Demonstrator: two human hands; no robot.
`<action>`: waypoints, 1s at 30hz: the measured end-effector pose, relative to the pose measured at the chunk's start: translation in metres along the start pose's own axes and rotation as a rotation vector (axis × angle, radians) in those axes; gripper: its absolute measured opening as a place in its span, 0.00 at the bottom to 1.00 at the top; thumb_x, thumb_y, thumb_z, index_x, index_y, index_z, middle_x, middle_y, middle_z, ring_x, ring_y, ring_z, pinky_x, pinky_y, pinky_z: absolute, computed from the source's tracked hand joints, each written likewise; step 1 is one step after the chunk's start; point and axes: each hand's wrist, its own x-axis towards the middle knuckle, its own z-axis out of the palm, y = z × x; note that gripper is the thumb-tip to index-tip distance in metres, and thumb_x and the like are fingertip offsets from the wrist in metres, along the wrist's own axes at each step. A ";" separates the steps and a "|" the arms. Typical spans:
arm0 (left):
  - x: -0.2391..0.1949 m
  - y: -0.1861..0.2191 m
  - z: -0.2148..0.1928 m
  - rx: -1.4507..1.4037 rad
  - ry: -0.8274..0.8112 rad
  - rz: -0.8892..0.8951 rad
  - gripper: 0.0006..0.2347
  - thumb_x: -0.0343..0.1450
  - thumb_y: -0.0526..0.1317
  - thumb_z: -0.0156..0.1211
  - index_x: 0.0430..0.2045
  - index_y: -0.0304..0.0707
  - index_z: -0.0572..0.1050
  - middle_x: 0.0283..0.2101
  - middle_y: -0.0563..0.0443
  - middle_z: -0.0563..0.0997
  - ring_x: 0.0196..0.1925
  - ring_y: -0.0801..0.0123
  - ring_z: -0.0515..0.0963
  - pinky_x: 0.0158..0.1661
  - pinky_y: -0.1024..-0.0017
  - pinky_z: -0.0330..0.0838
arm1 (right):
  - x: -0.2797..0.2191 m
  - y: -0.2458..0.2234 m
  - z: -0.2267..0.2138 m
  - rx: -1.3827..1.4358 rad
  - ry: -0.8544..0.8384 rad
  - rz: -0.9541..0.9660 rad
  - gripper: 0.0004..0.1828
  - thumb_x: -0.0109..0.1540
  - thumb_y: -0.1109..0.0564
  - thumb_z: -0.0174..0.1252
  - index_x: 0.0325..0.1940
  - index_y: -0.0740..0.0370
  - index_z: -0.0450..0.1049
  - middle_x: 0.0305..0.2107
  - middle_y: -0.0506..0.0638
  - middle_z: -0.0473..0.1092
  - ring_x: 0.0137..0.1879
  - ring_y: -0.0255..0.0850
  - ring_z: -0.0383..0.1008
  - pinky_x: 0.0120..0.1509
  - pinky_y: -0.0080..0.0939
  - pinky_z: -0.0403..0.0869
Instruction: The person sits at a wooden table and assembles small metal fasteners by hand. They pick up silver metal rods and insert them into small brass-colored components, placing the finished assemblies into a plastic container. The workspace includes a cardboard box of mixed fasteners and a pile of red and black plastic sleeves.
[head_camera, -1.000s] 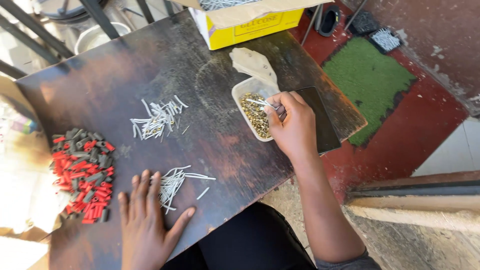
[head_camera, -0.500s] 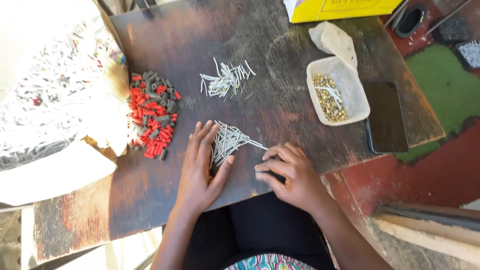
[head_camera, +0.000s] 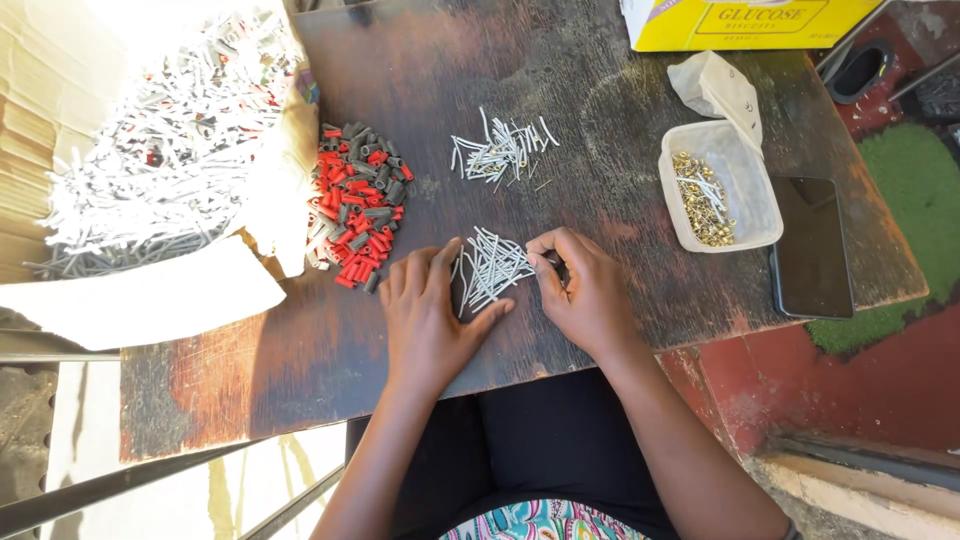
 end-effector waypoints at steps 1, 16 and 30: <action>0.002 -0.003 0.004 -0.001 0.005 0.002 0.38 0.55 0.57 0.78 0.55 0.34 0.74 0.47 0.44 0.75 0.53 0.46 0.72 0.53 0.53 0.64 | 0.002 -0.002 0.003 -0.002 0.001 -0.005 0.02 0.63 0.61 0.63 0.37 0.56 0.78 0.29 0.54 0.76 0.36 0.57 0.77 0.40 0.49 0.73; 0.005 -0.011 0.012 -0.017 0.050 -0.004 0.08 0.67 0.44 0.67 0.34 0.44 0.79 0.35 0.52 0.74 0.40 0.52 0.75 0.39 0.59 0.66 | 0.006 0.013 0.004 0.271 -0.056 0.188 0.10 0.68 0.68 0.49 0.43 0.63 0.76 0.32 0.58 0.79 0.31 0.46 0.81 0.35 0.42 0.78; 0.005 -0.012 0.009 -0.257 0.192 -0.057 0.02 0.71 0.35 0.63 0.31 0.37 0.77 0.28 0.42 0.74 0.35 0.39 0.77 0.38 0.54 0.72 | 0.004 -0.009 0.002 0.114 -0.010 -0.052 0.15 0.60 0.64 0.61 0.50 0.57 0.82 0.38 0.54 0.75 0.37 0.51 0.76 0.40 0.45 0.73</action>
